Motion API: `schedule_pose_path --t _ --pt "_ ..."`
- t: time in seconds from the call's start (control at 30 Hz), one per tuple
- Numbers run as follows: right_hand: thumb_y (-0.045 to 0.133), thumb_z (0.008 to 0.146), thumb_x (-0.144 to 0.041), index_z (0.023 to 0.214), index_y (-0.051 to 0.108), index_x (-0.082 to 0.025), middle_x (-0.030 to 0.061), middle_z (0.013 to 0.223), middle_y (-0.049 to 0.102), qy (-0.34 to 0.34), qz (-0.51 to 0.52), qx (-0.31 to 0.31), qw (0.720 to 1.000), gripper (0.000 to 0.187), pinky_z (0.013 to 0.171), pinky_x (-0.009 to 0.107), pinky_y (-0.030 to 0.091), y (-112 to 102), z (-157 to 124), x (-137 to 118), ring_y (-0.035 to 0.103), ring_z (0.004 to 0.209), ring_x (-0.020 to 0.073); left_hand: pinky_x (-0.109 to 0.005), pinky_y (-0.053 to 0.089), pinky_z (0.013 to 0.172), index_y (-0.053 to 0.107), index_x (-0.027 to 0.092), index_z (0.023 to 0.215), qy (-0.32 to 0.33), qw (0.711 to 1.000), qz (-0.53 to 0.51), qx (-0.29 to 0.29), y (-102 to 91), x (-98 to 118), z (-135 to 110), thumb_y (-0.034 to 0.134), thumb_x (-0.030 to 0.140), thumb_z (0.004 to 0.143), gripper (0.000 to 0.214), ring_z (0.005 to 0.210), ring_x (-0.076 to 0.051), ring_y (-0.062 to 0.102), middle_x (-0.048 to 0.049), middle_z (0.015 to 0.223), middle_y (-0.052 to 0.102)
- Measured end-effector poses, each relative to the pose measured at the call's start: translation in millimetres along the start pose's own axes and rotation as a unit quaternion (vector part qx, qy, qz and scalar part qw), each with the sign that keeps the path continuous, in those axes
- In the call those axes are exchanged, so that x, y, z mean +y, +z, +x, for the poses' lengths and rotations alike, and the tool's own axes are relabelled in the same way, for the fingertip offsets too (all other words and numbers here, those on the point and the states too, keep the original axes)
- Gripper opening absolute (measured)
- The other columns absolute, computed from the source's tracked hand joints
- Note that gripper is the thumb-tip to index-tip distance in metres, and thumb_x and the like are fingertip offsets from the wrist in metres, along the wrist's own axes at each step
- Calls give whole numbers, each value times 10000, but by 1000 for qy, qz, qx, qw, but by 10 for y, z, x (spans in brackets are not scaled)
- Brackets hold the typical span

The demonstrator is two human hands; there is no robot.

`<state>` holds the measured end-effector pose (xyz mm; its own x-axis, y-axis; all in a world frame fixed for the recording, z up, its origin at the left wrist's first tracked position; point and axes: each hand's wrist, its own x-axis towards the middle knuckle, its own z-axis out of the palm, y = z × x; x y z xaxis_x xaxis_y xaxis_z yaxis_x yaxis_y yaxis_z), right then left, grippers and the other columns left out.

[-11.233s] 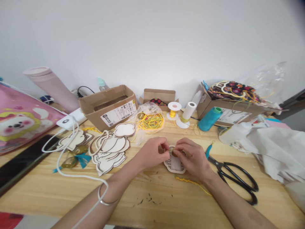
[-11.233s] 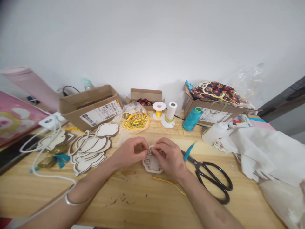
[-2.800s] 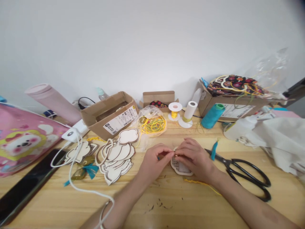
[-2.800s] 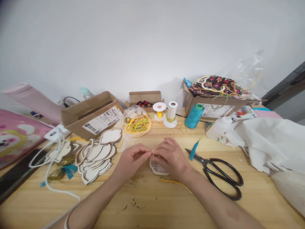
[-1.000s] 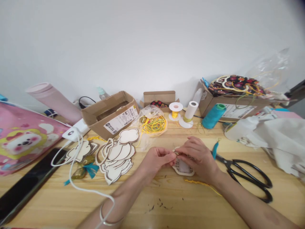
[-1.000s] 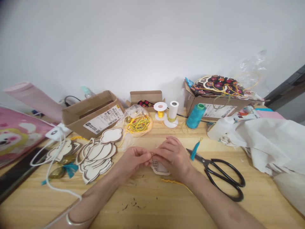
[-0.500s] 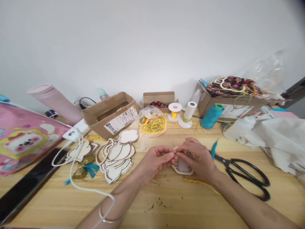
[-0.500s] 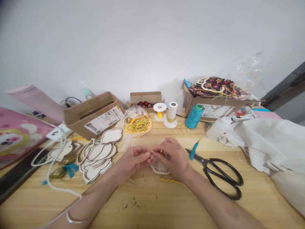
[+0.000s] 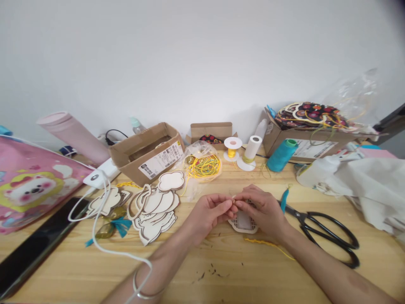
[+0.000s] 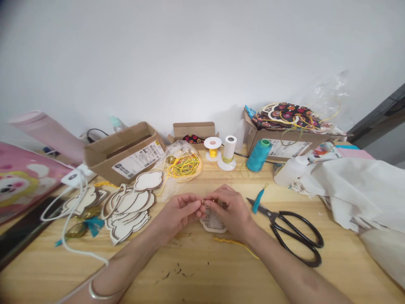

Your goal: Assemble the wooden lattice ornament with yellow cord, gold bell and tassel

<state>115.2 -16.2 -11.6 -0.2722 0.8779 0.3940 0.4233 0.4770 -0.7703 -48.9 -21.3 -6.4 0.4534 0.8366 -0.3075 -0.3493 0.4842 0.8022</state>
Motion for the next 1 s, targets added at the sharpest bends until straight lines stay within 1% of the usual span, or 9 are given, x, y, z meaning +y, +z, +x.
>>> schedule_pose_path --t 0.1,0.3,0.47,0.6,0.67,0.77,0.83,0.9,1.0 --pt "581 750 -151 752 660 -202 0 611 620 8 -2 -4 1000 94 559 235 431 6 2 3 523 636 131 -220 458 675 633 114 757 8 1000 16 11 -18 -25 18 668 236 673 152 612 -77 575 -30 689 645" --pt "538 781 -155 756 656 -205 1 611 629 -30 -16 -26 999 131 590 256 428 -6 3 -48 505 631 133 -196 443 637 642 108 699 24 997 67 38 -13 -27 30 664 275 668 171 589 -70 559 -22 641 639" --pt "517 793 -181 717 643 -201 9 603 624 -27 -33 -20 999 149 583 262 433 -9 1 -64 511 626 138 -207 445 599 629 114 670 56 989 120 61 17 5 27 660 292 660 181 564 -88 552 -16 598 626" --pt "525 788 -206 742 643 -201 16 627 627 -14 -52 1 999 127 596 278 434 -11 -6 -37 523 645 148 -237 463 663 636 130 724 91 979 165 73 36 -1 27 693 248 615 171 656 -119 580 -29 699 657" --pt "531 780 -211 731 640 -201 14 621 624 -19 -63 12 998 120 595 285 433 -8 -5 -31 522 640 151 -249 466 687 634 140 746 109 974 185 74 42 -19 26 694 229 609 174 701 -134 589 -34 749 664" --pt "536 769 -197 708 636 -201 8 600 617 -27 -65 19 997 117 589 282 432 -3 -4 -35 522 626 149 -254 465 692 631 149 761 137 961 225 83 52 -31 19 667 233 639 153 707 -139 589 -31 754 659" --pt "536 768 -189 713 638 -200 8 604 618 -18 -55 17 998 117 590 278 435 -4 -11 -37 527 631 148 -261 461 712 641 159 798 157 948 263 86 65 -12 9 647 241 661 161 727 -145 588 -32 773 657" --pt "531 775 -192 727 642 -201 12 631 621 2 -40 15 999 122 592 272 441 -12 -21 -35 537 646 148 -266 455 733 660 175 841 182 930 310 77 82 29 -1 619 251 690 174 768 -157 584 -41 811 653" --pt "533 778 -203 749 647 -200 16 660 619 25 -13 23 999 118 582 256 453 -36 -29 -34 555 654 142 -261 452 722 680 201 887 217 899 376 57 101 98 -1 570 262 735 198 788 -165 577 -51 838 640"
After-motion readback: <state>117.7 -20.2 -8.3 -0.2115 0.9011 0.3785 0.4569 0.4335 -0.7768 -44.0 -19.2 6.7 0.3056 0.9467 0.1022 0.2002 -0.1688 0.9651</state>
